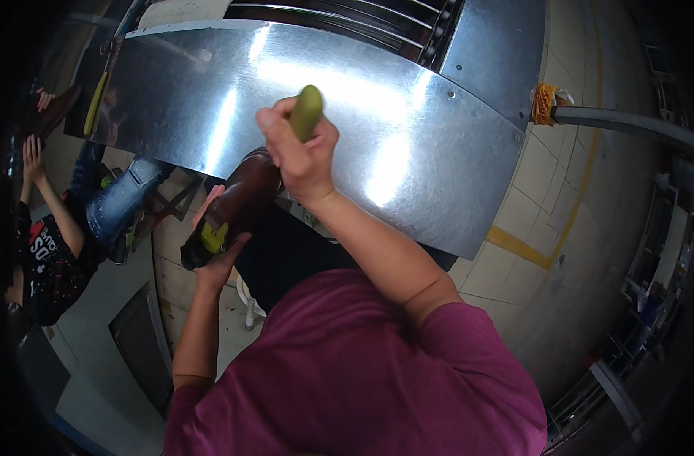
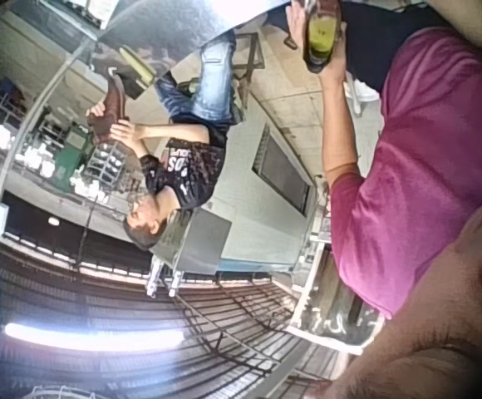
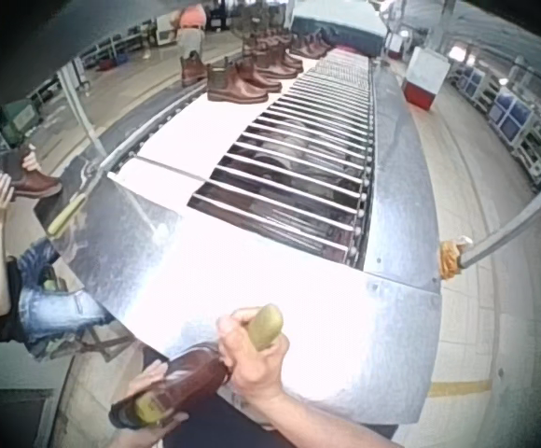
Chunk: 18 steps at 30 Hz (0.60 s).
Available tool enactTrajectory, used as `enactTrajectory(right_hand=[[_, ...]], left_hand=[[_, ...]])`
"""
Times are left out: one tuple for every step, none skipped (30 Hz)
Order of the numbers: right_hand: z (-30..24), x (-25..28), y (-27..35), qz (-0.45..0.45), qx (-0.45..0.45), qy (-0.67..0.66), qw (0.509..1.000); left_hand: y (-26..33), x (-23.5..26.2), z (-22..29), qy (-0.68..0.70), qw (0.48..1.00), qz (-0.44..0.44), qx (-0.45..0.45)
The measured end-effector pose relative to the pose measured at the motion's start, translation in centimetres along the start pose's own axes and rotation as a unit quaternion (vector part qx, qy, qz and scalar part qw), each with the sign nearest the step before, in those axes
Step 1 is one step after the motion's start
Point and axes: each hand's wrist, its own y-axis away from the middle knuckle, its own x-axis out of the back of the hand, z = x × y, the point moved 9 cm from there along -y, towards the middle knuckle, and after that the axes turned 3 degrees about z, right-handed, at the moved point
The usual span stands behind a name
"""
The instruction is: The recorder is cleaning and inspecting leather boots on a factory assembly line.
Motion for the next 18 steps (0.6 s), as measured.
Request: enactTrajectory(right_hand=[[0.8, -0.1, 0.0, -0.010, -0.046, 0.008, 0.999], [1.3, -0.1, -1.2, -0.030, -0.082, 0.016, 0.996], [1.6, -0.1, -2.0, -0.049, -0.117, 0.024, 0.992], [2.8, 0.5, -2.4, -0.010, -0.220, -0.039, 0.975], [2.7, 0.6, -2.9, -0.002, -0.216, -0.061, 0.974], [2.5, 0.5, -3.2, 0.005, -0.213, -0.083, 0.973], [2.8, 0.8, -2.9, 0.021, -0.220, -0.105, 0.970], [2.7, 0.6, -3.5, 0.011, -0.206, -0.116, 0.972], [2.7, 0.4, -4.0, 0.005, -0.203, -0.112, 0.973], [2.4, 0.0, -4.4, 0.001, -0.199, -0.108, 0.974], [2.3, -0.3, -4.6, -0.004, -0.194, -0.103, 0.976], [3.1, -0.4, -4.5, -0.005, -0.203, -0.094, 0.975], [3.3, -0.4, -4.6, -0.005, -0.203, -0.093, 0.975], [3.4, -0.5, -4.6, -0.005, -0.204, -0.093, 0.975], [3.5, -0.6, -4.7, -0.005, -0.204, -0.093, 0.975], [3.6, -0.5, -4.6, -0.005, -0.202, -0.084, 0.976], [3.5, -0.3, -4.5, -0.006, -0.201, -0.075, 0.977], [3.4, -0.4, -4.4, -0.007, -0.199, -0.066, 0.978]], left_hand=[[0.5, 0.2, -0.8, 0.018, 0.997, -0.002, 0.074], [0.6, 0.3, -1.5, 0.036, 0.990, 0.003, 0.134], [0.7, 0.6, -1.4, 0.031, 0.990, 0.000, 0.140], [0.4, 0.7, -1.3, 0.029, 0.990, 0.001, 0.140], [0.3, 0.8, -1.0, 0.010, 0.998, -0.005, 0.067], [0.1, 0.8, -0.8, 0.009, 1.000, 0.001, 0.020], [0.3, 0.7, -0.1, 0.007, 1.000, 0.004, -0.015], [0.2, 0.6, -0.1, -0.007, 1.000, -0.008, -0.008], [-0.1, 0.5, 0.1, -0.009, 1.000, -0.005, -0.009], [-0.4, 0.4, 0.2, -0.010, 1.000, -0.003, -0.011], [-0.5, 0.4, 0.2, -0.010, 1.000, -0.001, -0.013], [0.0, 0.4, -0.2, -0.017, 0.999, -0.010, -0.028], [0.1, 0.4, -0.5, -0.012, 0.999, -0.008, -0.035], [0.2, 0.4, -0.7, -0.007, 0.999, -0.007, -0.042], [0.2, 0.4, -0.8, -0.001, 0.999, -0.005, -0.050], [0.3, 0.3, -0.8, -0.009, 0.999, -0.008, -0.042], [0.4, 0.4, -0.9, -0.011, 0.999, -0.007, -0.043], [0.5, 0.5, -1.0, -0.012, 0.999, -0.007, -0.044]])
